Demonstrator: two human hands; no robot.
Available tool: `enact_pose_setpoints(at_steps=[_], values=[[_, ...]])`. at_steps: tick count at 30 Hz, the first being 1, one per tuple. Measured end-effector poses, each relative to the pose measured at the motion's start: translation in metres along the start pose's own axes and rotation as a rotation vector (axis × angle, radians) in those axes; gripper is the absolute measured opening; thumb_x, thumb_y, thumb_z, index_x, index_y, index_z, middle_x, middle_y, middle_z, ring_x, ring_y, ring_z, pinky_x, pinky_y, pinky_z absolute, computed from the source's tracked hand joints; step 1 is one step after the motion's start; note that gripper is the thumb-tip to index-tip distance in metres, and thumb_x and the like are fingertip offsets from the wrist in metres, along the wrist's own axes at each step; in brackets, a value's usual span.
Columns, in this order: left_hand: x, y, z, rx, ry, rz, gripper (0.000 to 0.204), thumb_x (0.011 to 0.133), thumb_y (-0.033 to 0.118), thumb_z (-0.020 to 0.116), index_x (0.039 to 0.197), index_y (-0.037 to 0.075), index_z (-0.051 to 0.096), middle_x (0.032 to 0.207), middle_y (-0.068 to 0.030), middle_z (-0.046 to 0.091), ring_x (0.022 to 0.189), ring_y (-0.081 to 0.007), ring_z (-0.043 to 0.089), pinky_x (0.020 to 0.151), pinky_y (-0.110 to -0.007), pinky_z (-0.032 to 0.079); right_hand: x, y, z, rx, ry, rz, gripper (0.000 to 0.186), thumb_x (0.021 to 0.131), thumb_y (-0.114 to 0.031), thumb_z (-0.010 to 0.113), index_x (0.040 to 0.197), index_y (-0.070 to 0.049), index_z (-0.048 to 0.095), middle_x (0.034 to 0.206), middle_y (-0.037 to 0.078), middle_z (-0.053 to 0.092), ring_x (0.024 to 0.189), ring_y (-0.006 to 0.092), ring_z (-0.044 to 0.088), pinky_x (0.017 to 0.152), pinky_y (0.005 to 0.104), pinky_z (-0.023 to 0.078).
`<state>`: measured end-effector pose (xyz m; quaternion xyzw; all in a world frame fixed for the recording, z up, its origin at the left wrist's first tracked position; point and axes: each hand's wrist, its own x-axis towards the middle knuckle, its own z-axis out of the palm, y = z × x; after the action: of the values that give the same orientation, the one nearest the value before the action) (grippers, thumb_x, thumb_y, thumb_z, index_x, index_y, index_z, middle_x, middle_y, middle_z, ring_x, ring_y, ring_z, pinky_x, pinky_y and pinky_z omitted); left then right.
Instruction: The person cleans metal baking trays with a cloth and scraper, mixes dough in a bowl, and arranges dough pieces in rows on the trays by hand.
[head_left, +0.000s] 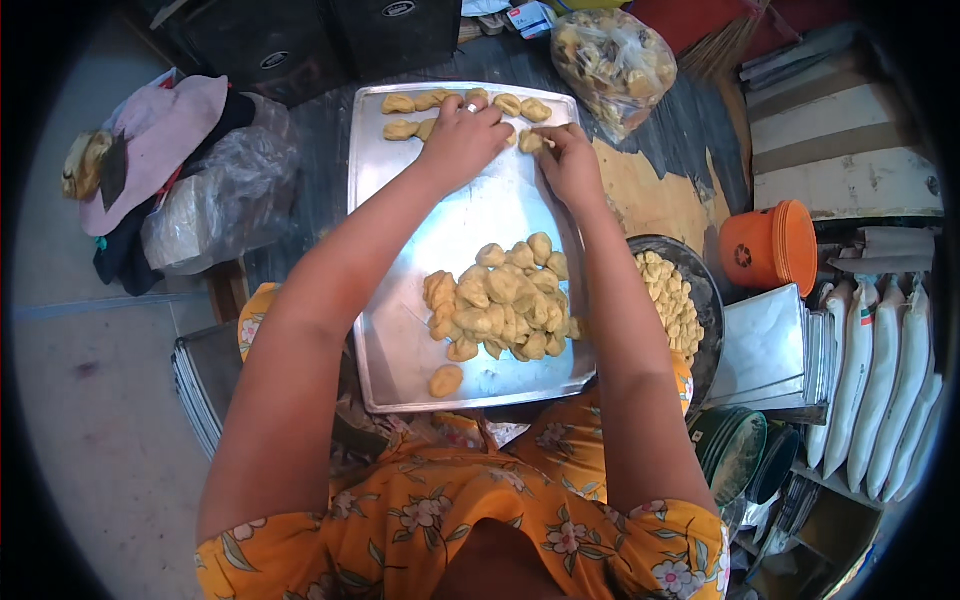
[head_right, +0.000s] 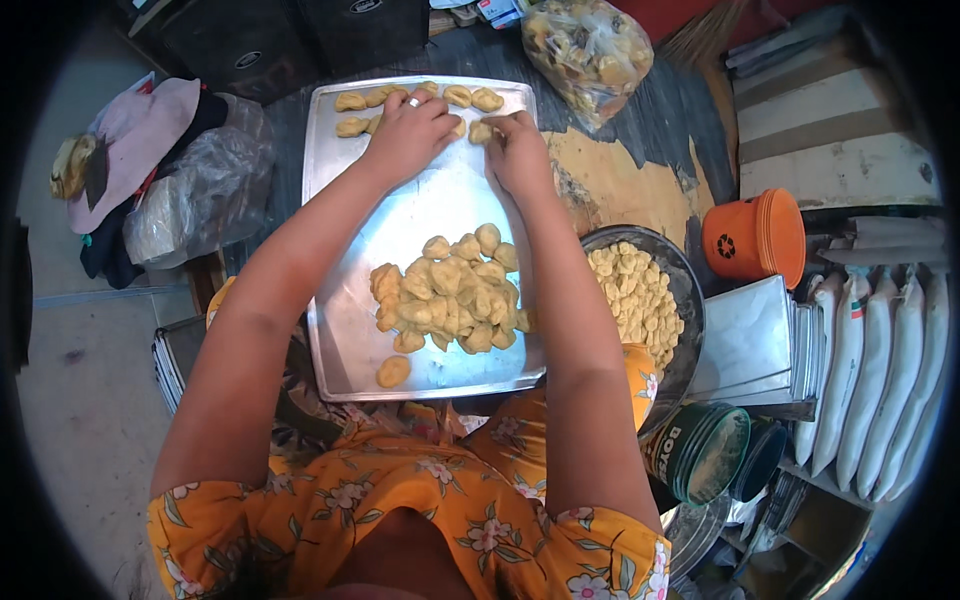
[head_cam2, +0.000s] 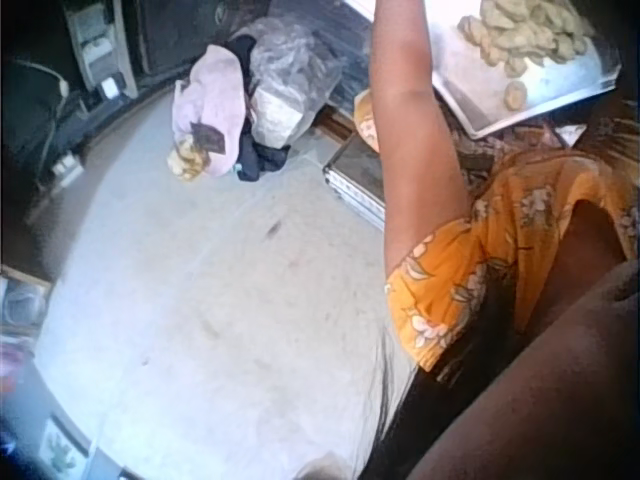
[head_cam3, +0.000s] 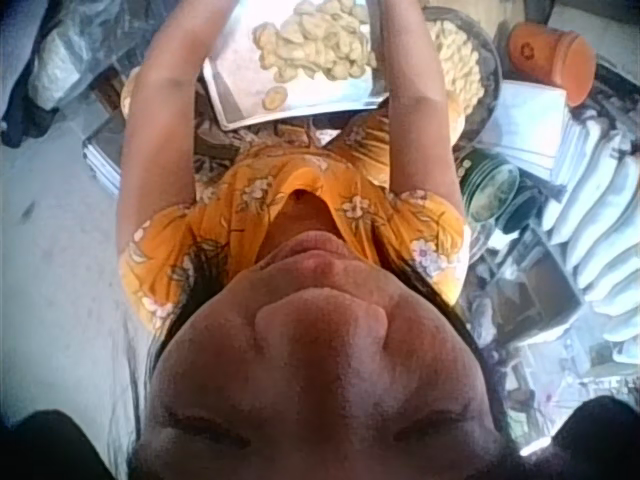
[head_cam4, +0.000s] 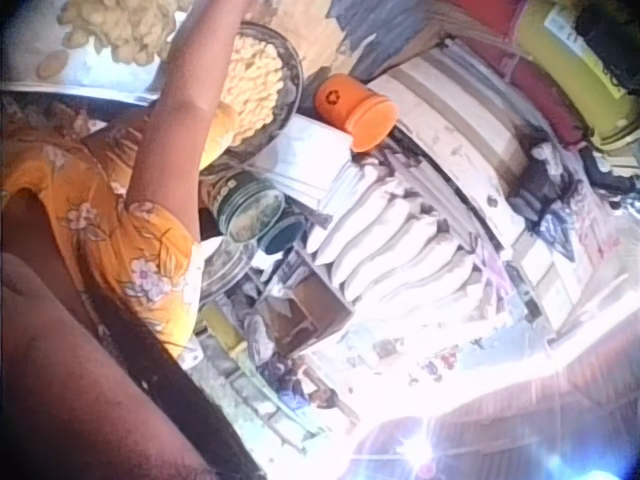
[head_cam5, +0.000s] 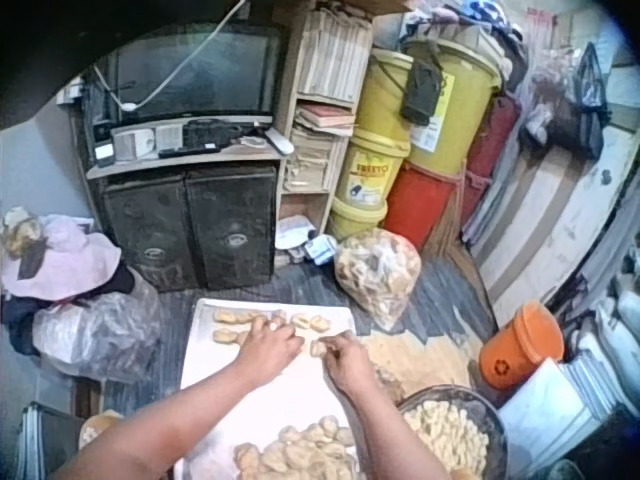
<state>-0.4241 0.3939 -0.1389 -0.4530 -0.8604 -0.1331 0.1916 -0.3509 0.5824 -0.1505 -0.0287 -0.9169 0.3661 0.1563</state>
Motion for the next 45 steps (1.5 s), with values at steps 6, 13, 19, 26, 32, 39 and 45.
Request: enact_pose_setpoints(at_steps=[6,13,19,26,32,39,45], values=[[0.002,0.003,0.001,-0.007,0.093,-0.051,0.025,0.085,0.027,0.067,0.105,0.011,0.069,0.104,-0.005,0.065,0.108,-0.0242,0.056,0.098,-0.044,0.035,0.001,-0.013,-0.001,-0.044,0.084,0.142,0.031,0.08,-0.014,0.069,0.11,-0.006,0.066,0.106,0.019,0.063,0.094,0.0379,0.063,0.081,0.0434,0.051],[-0.086,0.049,-0.054,-0.7,-0.566,0.053,0.031,0.089,0.029,0.066,0.111,0.008,0.065,0.105,-0.0122,0.062,0.105,-0.0321,0.058,0.093,-0.044,0.044,-0.063,-0.05,-0.048,-0.123,-0.8,0.028,0.043,0.069,-0.021,0.081,0.106,-0.005,0.065,0.119,0.016,0.059,0.104,0.0316,0.062,0.083,0.0391,0.051],[-0.093,0.028,-0.062,-0.791,-0.132,-0.412,0.024,0.088,0.015,0.067,0.109,0.004,0.064,0.1,-0.0149,0.064,0.091,-0.0298,0.063,0.082,-0.037,0.05,-0.03,-0.053,-0.007,0.227,-0.5,0.247,0.027,0.073,-0.007,0.077,0.099,-0.002,0.069,0.083,0.005,0.068,0.076,0.0146,0.063,0.071,0.0294,0.052],[-0.107,-0.05,-0.047,-0.173,0.083,-0.409,0.023,0.084,0.008,0.064,0.107,0.004,0.066,0.112,-0.0102,0.064,0.104,-0.0302,0.06,0.09,-0.041,0.046,-0.001,-0.098,0.069,0.024,-0.198,-0.146,0.031,0.073,-0.008,0.072,0.104,-0.002,0.068,0.1,0.019,0.067,0.09,0.0366,0.065,0.086,0.038,0.051],[-0.093,-0.027,-0.043,-0.143,0.115,-0.133,0.019,0.084,0.018,0.066,0.101,0.009,0.068,0.105,-0.0051,0.063,0.113,-0.0238,0.053,0.098,-0.04,0.035,-0.003,-0.085,0.043,0.007,-0.133,0.019,0.028,0.074,-0.007,0.071,0.101,-0.003,0.065,0.096,0.016,0.066,0.088,0.0352,0.065,0.078,0.0419,0.052],[-0.083,-0.026,-0.033,-0.055,0.026,-0.191,0.017,0.085,0.021,0.066,0.099,0.011,0.068,0.098,-0.0039,0.064,0.107,-0.0229,0.055,0.096,-0.042,0.034,-0.021,-0.094,0.026,-0.114,-0.235,-0.113,0.047,0.074,-0.024,0.08,0.113,-0.004,0.062,0.103,0.014,0.063,0.089,0.0268,0.064,0.079,0.0373,0.051],[-0.081,-0.016,-0.034,0.034,0.079,-0.138,0.023,0.082,0.02,0.066,0.103,0.013,0.068,0.096,-0.0047,0.063,0.106,-0.0227,0.055,0.098,-0.043,0.034,-0.083,-0.112,-0.013,0.168,-1.001,-0.123,0.035,0.077,-0.012,0.073,0.11,-0.005,0.064,0.108,0.012,0.062,0.103,0.024,0.06,0.091,0.0337,0.048]])
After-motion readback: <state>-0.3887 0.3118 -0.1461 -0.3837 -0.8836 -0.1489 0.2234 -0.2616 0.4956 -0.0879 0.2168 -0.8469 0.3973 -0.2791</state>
